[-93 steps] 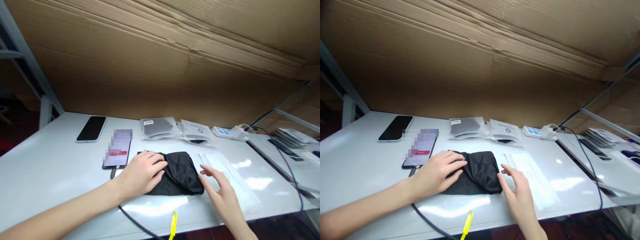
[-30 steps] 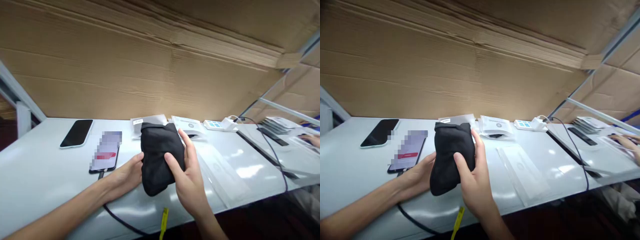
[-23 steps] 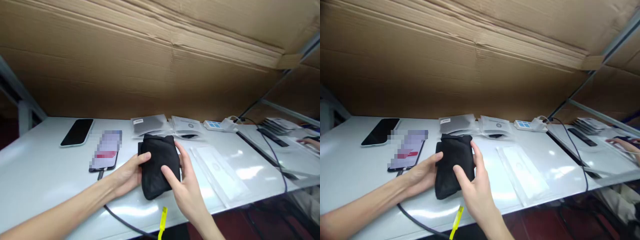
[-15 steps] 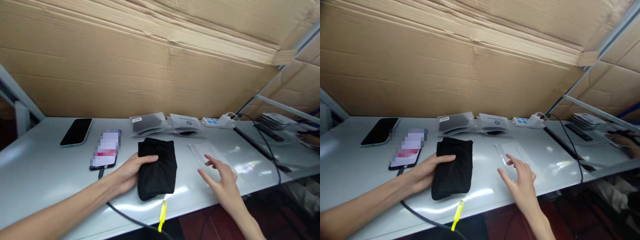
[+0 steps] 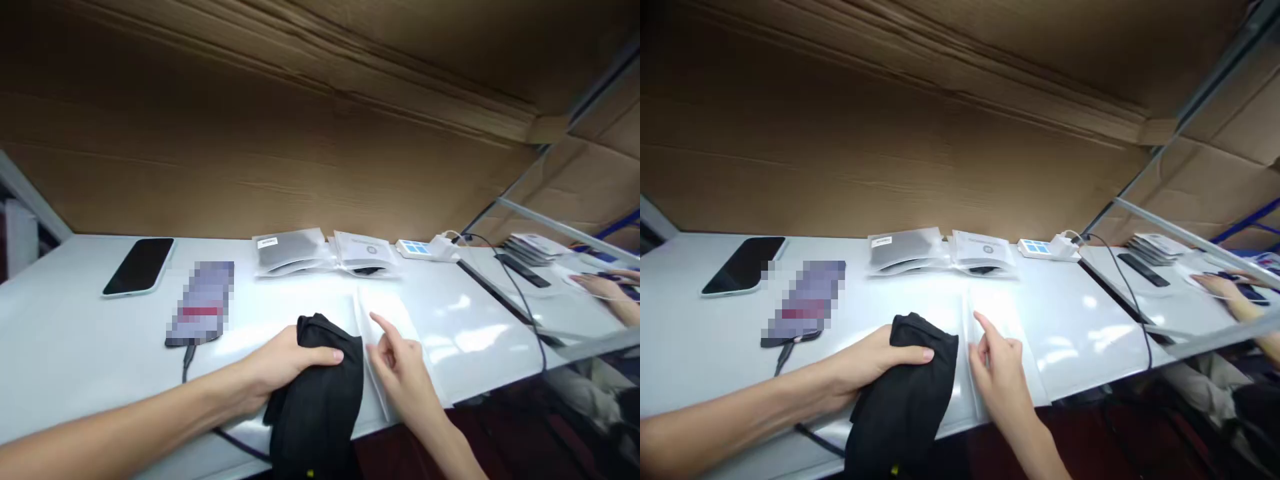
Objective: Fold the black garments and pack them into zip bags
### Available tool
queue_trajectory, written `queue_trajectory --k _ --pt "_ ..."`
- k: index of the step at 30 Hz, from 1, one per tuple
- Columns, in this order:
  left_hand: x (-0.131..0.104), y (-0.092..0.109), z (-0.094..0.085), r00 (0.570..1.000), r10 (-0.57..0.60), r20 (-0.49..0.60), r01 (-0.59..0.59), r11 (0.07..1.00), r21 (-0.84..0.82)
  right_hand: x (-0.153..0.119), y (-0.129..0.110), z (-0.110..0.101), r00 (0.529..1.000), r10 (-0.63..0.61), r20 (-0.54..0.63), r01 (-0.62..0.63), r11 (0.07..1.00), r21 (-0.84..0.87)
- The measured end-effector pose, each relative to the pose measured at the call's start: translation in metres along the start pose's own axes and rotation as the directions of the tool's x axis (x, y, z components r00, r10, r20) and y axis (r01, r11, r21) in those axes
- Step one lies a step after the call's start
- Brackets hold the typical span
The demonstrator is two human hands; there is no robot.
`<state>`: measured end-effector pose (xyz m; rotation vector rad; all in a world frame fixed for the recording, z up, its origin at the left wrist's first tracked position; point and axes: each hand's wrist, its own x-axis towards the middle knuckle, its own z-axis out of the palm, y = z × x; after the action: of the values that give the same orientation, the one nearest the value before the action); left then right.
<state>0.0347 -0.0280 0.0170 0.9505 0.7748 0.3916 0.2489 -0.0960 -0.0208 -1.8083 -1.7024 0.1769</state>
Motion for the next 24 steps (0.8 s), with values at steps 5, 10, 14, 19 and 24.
queue_trajectory --k 5,10,14,19,24 --pt "-0.001 0.0 -0.002 0.992 0.055 -0.111 -0.056 0.998 -0.003 -0.007 -0.032 0.01 0.986 -0.164 -0.02 0.164 0.986 0.024" --pt "-0.002 -0.002 -0.01 0.964 0.06 -0.26 -0.057 0.998 0.019 -0.006 -0.042 0.009 0.962 -0.273 -0.006 0.273 0.961 0.032" --pt "-0.006 0.0 -0.008 0.971 0.055 -0.231 -0.061 0.998 -0.02 -0.004 -0.048 0.004 0.932 -0.361 -0.011 0.361 0.931 0.051" --pt "-0.009 0.007 -0.008 0.964 0.231 -0.13 -0.207 0.962 0.178 -0.002 -0.054 0.0 0.888 -0.46 -0.027 0.461 0.885 0.066" --pt "0.0 0.01 -0.006 0.982 0.182 0.051 -0.188 0.971 0.146 -0.001 -0.061 -0.001 0.863 -0.505 -0.036 0.505 0.863 0.008"
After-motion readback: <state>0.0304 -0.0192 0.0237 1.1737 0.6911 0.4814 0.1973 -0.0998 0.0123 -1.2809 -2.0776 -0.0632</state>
